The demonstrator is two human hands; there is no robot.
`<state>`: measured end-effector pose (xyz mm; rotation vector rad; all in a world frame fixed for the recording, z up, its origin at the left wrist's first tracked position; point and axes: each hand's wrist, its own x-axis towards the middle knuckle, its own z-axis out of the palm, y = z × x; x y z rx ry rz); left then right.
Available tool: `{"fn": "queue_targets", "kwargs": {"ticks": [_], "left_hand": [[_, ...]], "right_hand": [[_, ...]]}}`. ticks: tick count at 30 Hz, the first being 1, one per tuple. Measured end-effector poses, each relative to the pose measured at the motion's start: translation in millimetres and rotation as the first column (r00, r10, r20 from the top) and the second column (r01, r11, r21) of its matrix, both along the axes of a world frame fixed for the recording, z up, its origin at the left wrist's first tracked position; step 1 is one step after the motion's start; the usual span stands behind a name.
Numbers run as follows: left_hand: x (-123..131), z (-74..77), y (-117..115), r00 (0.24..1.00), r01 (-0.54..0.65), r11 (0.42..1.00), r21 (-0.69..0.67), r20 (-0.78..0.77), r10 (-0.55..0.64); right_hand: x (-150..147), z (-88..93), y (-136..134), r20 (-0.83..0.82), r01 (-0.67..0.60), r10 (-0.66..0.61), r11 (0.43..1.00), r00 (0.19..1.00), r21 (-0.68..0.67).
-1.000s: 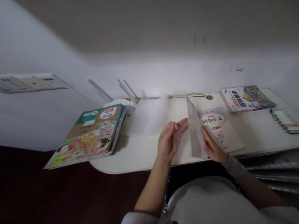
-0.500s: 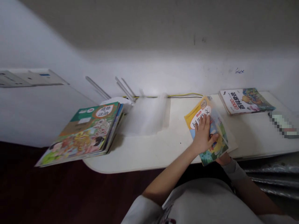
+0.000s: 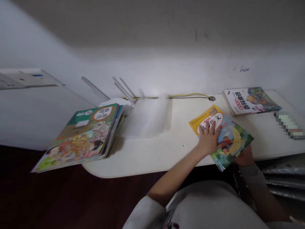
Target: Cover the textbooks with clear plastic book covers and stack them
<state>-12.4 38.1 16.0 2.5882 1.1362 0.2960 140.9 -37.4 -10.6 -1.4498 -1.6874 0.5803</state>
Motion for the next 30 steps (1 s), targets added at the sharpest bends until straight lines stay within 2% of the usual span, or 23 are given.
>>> {"fn": "queue_targets", "kwargs": {"ticks": [2, 4, 5, 7, 10, 13, 15, 17, 19, 21, 23, 27, 30], "left_hand": [[1.1, -8.5, -1.0, 0.998, 0.02, 1.0, -0.002, -0.063, -0.02], [0.8, -11.7, -0.9, 0.995, 0.027, 1.0, -0.004, -0.093, -0.028], [-0.2, -11.2, 0.5, 0.995, 0.03, 1.0, -0.001, -0.094, -0.03], [-4.3, -7.0, 7.7, 0.996, 0.013, 1.0, 0.006, -0.085, -0.012], [-17.1, 1.4, 28.0, 0.99, -0.118, 0.993, 0.018, -0.078, 0.119], [-35.3, 7.6, 46.6, 0.966, -0.24, 0.971, -0.013, -0.101, 0.237], [-48.0, 11.4, 51.1, 0.96, -0.257, 0.966, -0.029, -0.122, 0.252], [-59.5, 15.5, 50.5, 0.958, -0.261, 0.964, -0.053, -0.141, 0.252], [-68.6, 18.6, 50.6, 0.948, -0.296, 0.946, -0.13, -0.16, 0.275], [-74.0, 19.4, 56.7, 0.934, -0.35, 0.912, -0.216, -0.153, 0.322], [-74.6, 17.0, 70.2, 0.928, -0.372, 0.892, -0.257, -0.112, 0.355], [-62.1, 7.6, 105.4, 0.946, -0.318, 0.905, -0.282, -0.026, 0.324], [-48.6, 2.3, 122.2, 0.948, -0.299, 0.914, -0.273, 0.022, 0.317]], "right_hand": [[15.7, 3.8, -10.6, -0.209, 0.055, -0.063, 0.997, 0.976, -0.046], [29.4, 8.4, -16.4, -0.42, 0.116, -0.149, 0.988, 0.895, -0.103], [35.2, 10.7, -17.6, -0.475, 0.157, -0.204, 0.978, 0.856, -0.137], [45.5, 14.3, -17.1, -0.483, 0.265, -0.342, 0.938, 0.806, -0.222], [60.2, 15.3, -10.5, -0.365, 0.429, -0.502, 0.864, 0.784, -0.265], [75.6, 10.8, -0.9, -0.374, 0.446, -0.492, 0.871, 0.786, -0.207], [84.7, 5.7, 4.8, -0.344, 0.444, -0.476, 0.88, 0.809, -0.171], [91.2, -0.1, 9.2, -0.236, 0.483, -0.503, 0.864, 0.832, -0.141], [94.3, -5.6, 12.3, -0.147, 0.512, -0.527, 0.849, 0.837, -0.128], [94.1, -9.3, 15.0, -0.124, 0.498, -0.511, 0.858, 0.85, -0.123], [91.4, -10.0, 17.8, -0.12, 0.454, -0.466, 0.884, 0.877, -0.112], [84.7, -3.3, 25.2, -0.104, 0.369, -0.382, 0.921, 0.918, -0.122], [84.7, 1.9, 31.7, -0.146, 0.334, -0.358, 0.928, 0.922, -0.165]]}}
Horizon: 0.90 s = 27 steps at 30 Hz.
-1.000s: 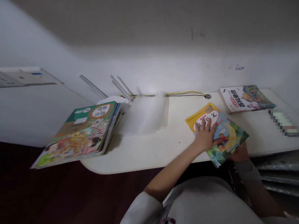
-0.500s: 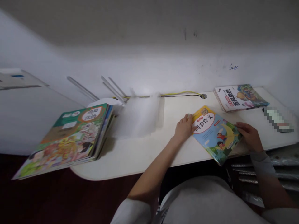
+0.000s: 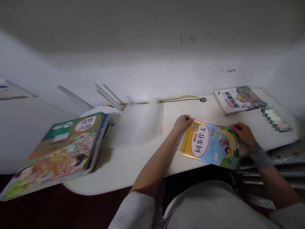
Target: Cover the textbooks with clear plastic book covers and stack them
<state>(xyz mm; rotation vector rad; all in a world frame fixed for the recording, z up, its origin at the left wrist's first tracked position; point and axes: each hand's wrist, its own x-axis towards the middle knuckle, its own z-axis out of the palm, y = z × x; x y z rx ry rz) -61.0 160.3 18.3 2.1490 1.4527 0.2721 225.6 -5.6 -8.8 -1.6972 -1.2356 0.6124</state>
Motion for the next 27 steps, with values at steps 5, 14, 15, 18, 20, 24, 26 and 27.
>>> {"fn": "queue_targets", "kwargs": {"ticks": [5, 14, 15, 18, 20, 24, 26, 27], "left_hand": [[13.6, -3.4, 2.1, 1.0, 0.004, 0.997, 0.077, 0.016, -0.005], [15.5, -7.1, -15.1, 0.976, 0.005, 0.96, 0.282, -0.209, 0.057], [13.7, -7.1, -16.0, 0.971, 0.011, 0.956, 0.294, -0.232, 0.06], [5.9, -8.1, -16.3, 0.953, 0.014, 0.948, 0.318, -0.29, 0.083], [-0.7, -9.5, -15.0, 0.942, 0.003, 0.944, 0.329, -0.318, 0.108], [-15.2, -8.8, -14.2, 0.922, -0.03, 0.938, 0.347, -0.352, 0.16], [-20.2, -4.4, -18.6, 0.916, -0.041, 0.933, 0.357, -0.36, 0.178], [-21.0, -1.4, -22.7, 0.915, -0.036, 0.928, 0.37, -0.36, 0.179]], "right_hand": [[3.7, 0.7, 11.0, 0.232, 0.043, -0.031, 0.998, 0.972, -0.043], [-24.9, 4.8, 26.5, 0.883, 0.246, 0.062, 0.949, 0.465, -0.196], [-27.9, 4.8, 30.4, 0.888, 0.236, 0.087, 0.948, 0.451, -0.212], [-35.0, 4.8, 45.8, 0.892, 0.187, 0.144, 0.952, 0.429, -0.244], [-39.2, 5.0, 57.3, 0.889, 0.157, 0.168, 0.954, 0.425, -0.255], [-46.6, 4.8, 75.1, 0.886, 0.11, 0.193, 0.959, 0.422, -0.262], [-48.6, 3.7, 79.0, 0.883, 0.09, 0.199, 0.961, 0.425, -0.26], [-49.0, 3.0, 79.8, 0.881, 0.082, 0.199, 0.963, 0.429, -0.257]]}}
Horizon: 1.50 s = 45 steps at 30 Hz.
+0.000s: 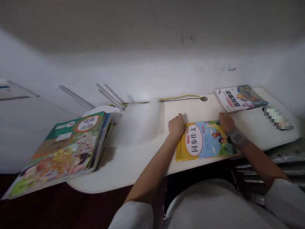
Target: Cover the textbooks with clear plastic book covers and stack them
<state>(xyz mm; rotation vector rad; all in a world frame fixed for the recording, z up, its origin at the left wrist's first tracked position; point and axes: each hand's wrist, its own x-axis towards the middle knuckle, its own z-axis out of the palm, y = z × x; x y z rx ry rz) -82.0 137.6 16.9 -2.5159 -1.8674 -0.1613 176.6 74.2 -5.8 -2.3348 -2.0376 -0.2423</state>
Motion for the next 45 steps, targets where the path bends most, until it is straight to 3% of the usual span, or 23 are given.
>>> {"fn": "queue_targets", "kwargs": {"ticks": [3, 5, 9, 13, 15, 17, 19, 21, 24, 28, 34, 37, 40, 45], "left_hand": [[7.3, 7.7, -19.9, 0.994, 0.111, 0.991, 0.071, -0.001, -0.112], [19.1, 7.7, -36.6, 0.975, 0.22, 0.974, 0.047, -0.005, -0.22], [42.5, -6.9, -63.3, 0.952, 0.298, 0.945, -0.132, -0.029, -0.304], [49.3, -22.2, -71.1, 0.954, 0.296, 0.953, -0.06, -0.024, -0.298], [48.8, -24.7, -70.7, 0.955, 0.294, 0.955, -0.044, -0.01, -0.295], [47.8, -24.6, -69.2, 0.956, 0.294, 0.955, -0.04, -0.002, -0.294], [45.6, -23.5, -66.7, 0.952, 0.306, 0.951, -0.039, 0.005, -0.306], [40.5, -22.6, -62.6, 0.946, 0.324, 0.945, -0.035, 0.015, -0.324], [25.8, -23.0, -54.3, 0.949, 0.314, 0.949, -0.021, 0.033, -0.313], [1.6, -27.3, -44.7, 0.977, 0.209, 0.978, -0.022, 0.051, -0.207], [-10.6, -33.7, -42.7, 0.994, -0.007, 1.0, -0.018, 0.112, 0.009], [-12.0, -31.5, -42.3, 0.981, -0.056, 0.998, -0.002, 0.185, 0.055], [-17.0, -28.6, -38.0, 0.919, -0.034, 0.999, -0.023, 0.393, 0.041], [-25.8, -27.2, -26.7, 0.667, -0.048, 0.989, -0.14, 0.733, 0.136]], "right_hand": [[0.8, -2.7, -0.2, -0.021, -0.016, 0.017, 1.0, 1.0, 0.018], [3.4, -4.1, -0.8, -0.036, -0.024, 0.025, 0.999, 0.999, 0.033], [14.6, -1.9, -2.1, -0.069, -0.023, 0.027, 0.998, 0.997, 0.057], [18.6, 7.6, -10.0, -0.08, -0.016, 0.027, 0.992, 0.996, 0.124], [7.9, 10.7, -16.9, -0.068, -0.108, 0.124, 0.974, 0.99, 0.199], [-11.4, 9.6, -24.4, -0.047, -0.294, 0.313, 0.926, 0.949, 0.238], [-31.7, 3.9, -30.6, -0.042, -0.479, 0.495, 0.856, 0.868, 0.195], [-43.1, -4.0, -34.3, -0.055, -0.558, 0.568, 0.819, 0.821, 0.131], [-33.4, -14.1, -36.3, -0.07, -0.489, 0.494, 0.869, 0.867, 0.076], [1.5, -20.7, -38.1, -0.071, -0.354, 0.358, 0.933, 0.931, 0.064], [9.7, -25.5, -40.3, -0.052, -0.321, 0.326, 0.943, 0.944, 0.087], [5.0, -24.9, -39.4, -0.067, -0.306, 0.314, 0.946, 0.947, 0.11], [2.6, -22.6, -38.7, -0.081, -0.287, 0.301, 0.947, 0.95, 0.143], [0.2, -17.1, -37.5, -0.065, -0.282, 0.301, 0.938, 0.951, 0.202]]}}
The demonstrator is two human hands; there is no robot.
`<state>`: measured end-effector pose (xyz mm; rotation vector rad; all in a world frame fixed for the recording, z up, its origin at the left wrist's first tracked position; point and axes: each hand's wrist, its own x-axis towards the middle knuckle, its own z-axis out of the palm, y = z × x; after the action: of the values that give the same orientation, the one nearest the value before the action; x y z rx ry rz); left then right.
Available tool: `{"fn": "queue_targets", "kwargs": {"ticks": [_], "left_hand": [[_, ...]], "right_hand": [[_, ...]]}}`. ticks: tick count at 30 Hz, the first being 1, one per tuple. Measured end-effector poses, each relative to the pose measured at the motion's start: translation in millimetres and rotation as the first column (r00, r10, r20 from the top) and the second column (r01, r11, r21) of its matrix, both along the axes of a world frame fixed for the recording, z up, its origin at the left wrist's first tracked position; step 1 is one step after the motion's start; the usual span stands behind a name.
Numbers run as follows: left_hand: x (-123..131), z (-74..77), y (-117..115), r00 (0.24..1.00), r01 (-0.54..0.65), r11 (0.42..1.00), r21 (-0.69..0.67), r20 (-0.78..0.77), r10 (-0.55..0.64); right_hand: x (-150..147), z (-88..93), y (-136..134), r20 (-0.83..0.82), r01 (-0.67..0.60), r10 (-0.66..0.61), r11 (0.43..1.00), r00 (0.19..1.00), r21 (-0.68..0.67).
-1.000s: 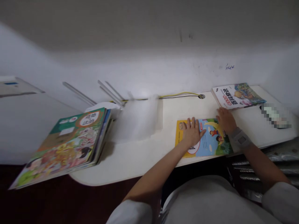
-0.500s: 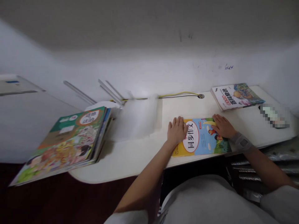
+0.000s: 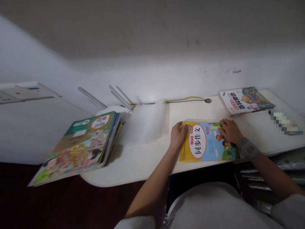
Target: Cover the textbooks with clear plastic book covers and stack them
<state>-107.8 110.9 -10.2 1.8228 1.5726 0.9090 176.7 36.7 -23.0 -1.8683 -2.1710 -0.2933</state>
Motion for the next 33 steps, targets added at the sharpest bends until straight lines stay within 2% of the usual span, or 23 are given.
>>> {"fn": "queue_targets", "kwargs": {"ticks": [2, 4, 8, 13, 18, 24, 27, 30, 33], "left_hand": [[-1.4, 3.5, 4.0, 0.974, 0.019, 0.994, -0.104, 0.227, 0.006], [-2.3, 10.6, 8.2, 0.899, 0.122, 0.972, -0.199, 0.437, -0.024], [-5.2, 27.3, 18.4, 0.787, 0.368, 0.883, -0.29, 0.604, -0.129], [-10.3, 34.3, 26.0, 0.771, 0.39, 0.854, -0.344, 0.629, -0.098], [-13.1, 35.8, 21.3, 0.772, 0.367, 0.875, -0.315, 0.628, -0.098], [-11.5, 39.7, 17.3, 0.789, 0.32, 0.894, -0.313, 0.61, -0.069], [-11.2, 39.8, 16.7, 0.776, 0.323, 0.899, -0.297, 0.626, -0.072], [-11.9, 40.8, 15.3, 0.742, 0.361, 0.871, -0.332, 0.669, -0.053], [-12.5, 43.4, 13.6, 0.705, 0.401, 0.831, -0.386, 0.709, -0.011]], "right_hand": [[-0.8, 2.2, 1.1, -0.002, -0.003, 0.003, 1.0, 1.0, 0.01], [-1.4, 3.9, 2.5, -0.004, -0.01, 0.01, 1.0, 1.0, 0.014], [-2.1, 6.3, 5.7, -0.024, -0.044, 0.044, 0.999, 0.999, 0.016], [3.4, 14.8, 11.0, -0.142, -0.1, 0.109, 0.993, 0.984, 0.069], [23.6, 35.9, 16.9, -0.411, -0.215, 0.199, 0.976, 0.89, 0.007], [40.6, 61.9, 16.9, -0.64, -0.253, 0.067, 0.946, 0.766, -0.203], [42.7, 67.1, 17.3, -0.711, -0.251, 0.003, 0.937, 0.703, -0.243], [43.6, 67.3, 20.5, -0.748, -0.222, -0.057, 0.938, 0.662, -0.268], [43.6, 63.9, 25.4, -0.752, -0.21, -0.09, 0.932, 0.653, -0.295]]}}
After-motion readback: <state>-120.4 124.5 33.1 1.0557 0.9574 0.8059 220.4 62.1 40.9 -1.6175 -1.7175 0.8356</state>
